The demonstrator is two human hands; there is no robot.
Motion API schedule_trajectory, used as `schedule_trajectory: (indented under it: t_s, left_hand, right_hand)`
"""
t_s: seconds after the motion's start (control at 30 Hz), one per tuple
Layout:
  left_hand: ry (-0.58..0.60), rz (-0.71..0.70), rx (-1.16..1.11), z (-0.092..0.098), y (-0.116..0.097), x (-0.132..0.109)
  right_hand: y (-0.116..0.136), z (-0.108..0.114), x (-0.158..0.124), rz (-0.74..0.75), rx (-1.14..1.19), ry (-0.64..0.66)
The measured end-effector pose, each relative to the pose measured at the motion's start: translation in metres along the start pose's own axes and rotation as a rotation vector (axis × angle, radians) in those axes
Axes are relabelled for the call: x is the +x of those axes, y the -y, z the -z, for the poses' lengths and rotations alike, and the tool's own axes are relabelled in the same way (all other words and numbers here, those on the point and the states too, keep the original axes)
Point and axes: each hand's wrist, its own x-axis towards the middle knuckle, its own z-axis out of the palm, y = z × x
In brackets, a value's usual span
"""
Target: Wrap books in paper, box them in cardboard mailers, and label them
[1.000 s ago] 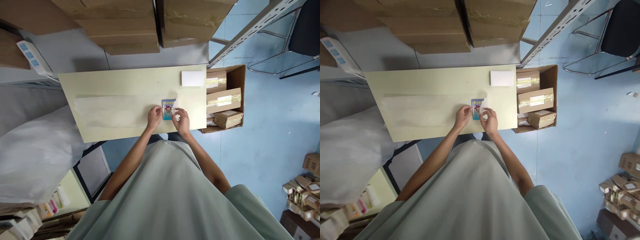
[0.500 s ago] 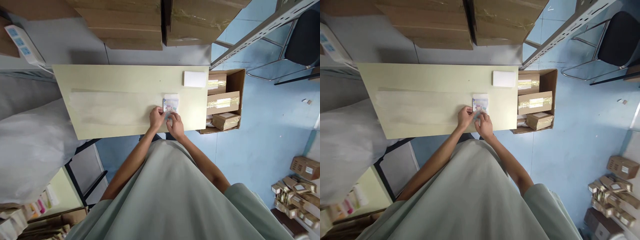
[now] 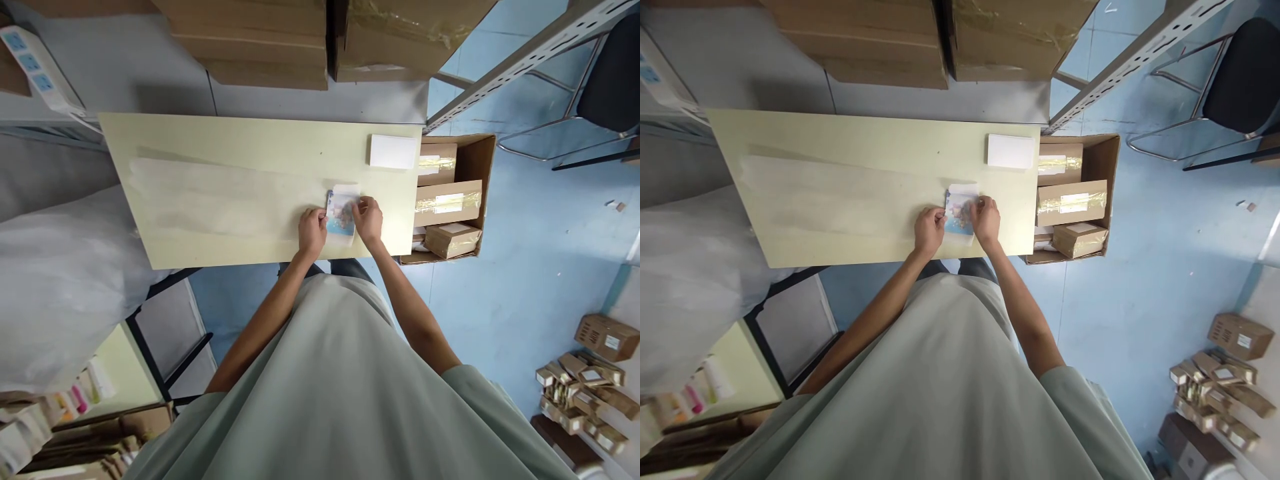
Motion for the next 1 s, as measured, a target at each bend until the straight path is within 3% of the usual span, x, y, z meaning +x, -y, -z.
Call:
schedule_trajectory:
  t_s: [0.23, 0.57, 0.7, 0.8, 0.9, 1.0]
  left_hand:
    - [-0.051, -0.015, -0.001, -0.005, -0.004, -0.013]
    - [0.014, -0.095, 0.380, -0.020, -0.029, -0.035]
    - [0.041, -0.113, 0.399, -0.030, -0.032, -0.043]
    - [0.062, -0.120, 0.376, -0.030, -0.028, -0.046]
    - [0.069, -0.146, 0.315, -0.027, -0.022, -0.046]
    - [0.044, -0.190, 0.222, -0.023, -0.015, -0.046]
  right_hand:
    - [0.017, 0.006, 0.026, -0.124, 0.011, 0.068]
    - [0.037, 0.006, 0.033, -0.105, 0.031, 0.098]
    - [0.044, 0.007, 0.035, -0.062, -0.011, 0.151]
    - [0.054, 0.022, 0.030, 0.095, -0.133, 0.178]
    - [0.069, 0.044, 0.021, 0.382, -0.340, 0.222]
    - [0.085, 0.057, 0.017, 0.612, -0.601, 0.458]
